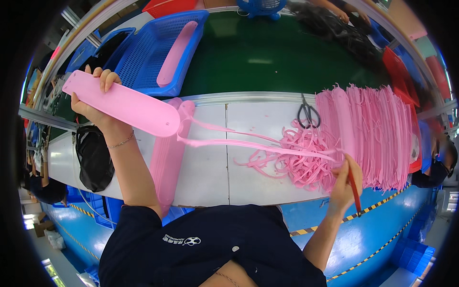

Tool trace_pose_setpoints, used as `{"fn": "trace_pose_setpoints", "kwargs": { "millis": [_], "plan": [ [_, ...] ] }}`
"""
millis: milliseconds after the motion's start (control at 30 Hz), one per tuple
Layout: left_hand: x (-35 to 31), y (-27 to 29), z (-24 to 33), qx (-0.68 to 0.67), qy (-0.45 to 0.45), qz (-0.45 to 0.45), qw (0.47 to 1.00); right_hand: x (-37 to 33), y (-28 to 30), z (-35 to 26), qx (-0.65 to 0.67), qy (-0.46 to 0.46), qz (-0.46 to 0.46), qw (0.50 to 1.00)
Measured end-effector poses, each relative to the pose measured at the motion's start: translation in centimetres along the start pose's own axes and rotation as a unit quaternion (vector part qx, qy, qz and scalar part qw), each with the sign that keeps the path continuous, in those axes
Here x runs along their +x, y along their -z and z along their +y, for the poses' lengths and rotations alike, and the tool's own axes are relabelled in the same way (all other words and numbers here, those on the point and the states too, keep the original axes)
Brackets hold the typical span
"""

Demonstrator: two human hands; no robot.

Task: The person trims excess material from molded parts using a small hand tool and peels off the trimmed strips by hand.

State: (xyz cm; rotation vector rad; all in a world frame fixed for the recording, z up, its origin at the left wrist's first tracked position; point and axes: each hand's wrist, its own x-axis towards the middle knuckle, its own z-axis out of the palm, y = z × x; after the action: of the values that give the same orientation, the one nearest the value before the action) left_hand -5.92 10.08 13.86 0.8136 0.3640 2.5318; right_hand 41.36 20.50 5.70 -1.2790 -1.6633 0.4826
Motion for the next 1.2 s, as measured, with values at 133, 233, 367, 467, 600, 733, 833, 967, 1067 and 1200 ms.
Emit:
{"fn": "trace_pose_setpoints", "kwargs": {
  "millis": [133, 233, 367, 467, 600, 733, 833, 967, 1067, 1200],
  "plan": [
    [-2.4, -2.1, -3.2, 0.091, -0.010, 0.020, 0.996, -0.7, -5.4, -4.1, 0.078, 0.107, -0.146, 0.980],
    [-3.5, -4.5, -5.4, 0.092, -0.006, 0.040, 0.995, -2.0, -7.8, -10.0, 0.272, -0.078, -0.322, 0.903],
    [-4.3, -6.2, -7.2, 0.038, 0.034, 0.017, 0.999, -1.6, -11.0, -12.1, 0.264, -0.205, -0.523, 0.784],
    [-4.0, -5.9, -5.5, 0.089, 0.030, 0.021, 0.995, -2.3, -10.3, -9.5, 0.207, -0.013, -0.427, 0.880],
    [-3.2, -4.1, -1.2, 0.321, 0.050, 0.042, 0.945, -0.6, -6.9, -6.6, 0.104, -0.046, -0.279, 0.954],
    [-6.2, -2.9, -3.9, 0.764, 0.050, -0.086, 0.638, 2.8, -3.0, -3.5, 0.053, -0.146, -0.205, 0.966],
    [-10.4, -0.7, -5.7, 0.866, 0.178, -0.121, 0.452, 2.6, -2.7, -2.7, 0.078, -0.167, -0.173, 0.968],
    [-14.5, 2.7, -4.7, 0.910, 0.217, -0.151, 0.319, 0.1, -5.4, -2.2, 0.192, -0.216, -0.132, 0.948],
    [-15.6, 3.6, -3.3, 0.932, 0.158, -0.164, 0.281, -1.5, -7.5, -1.6, 0.242, -0.208, -0.150, 0.936],
    [-16.5, 3.0, -3.5, 0.915, 0.072, -0.215, 0.333, -3.0, -11.0, -3.2, 0.364, -0.261, -0.263, 0.854]
  ]
}}
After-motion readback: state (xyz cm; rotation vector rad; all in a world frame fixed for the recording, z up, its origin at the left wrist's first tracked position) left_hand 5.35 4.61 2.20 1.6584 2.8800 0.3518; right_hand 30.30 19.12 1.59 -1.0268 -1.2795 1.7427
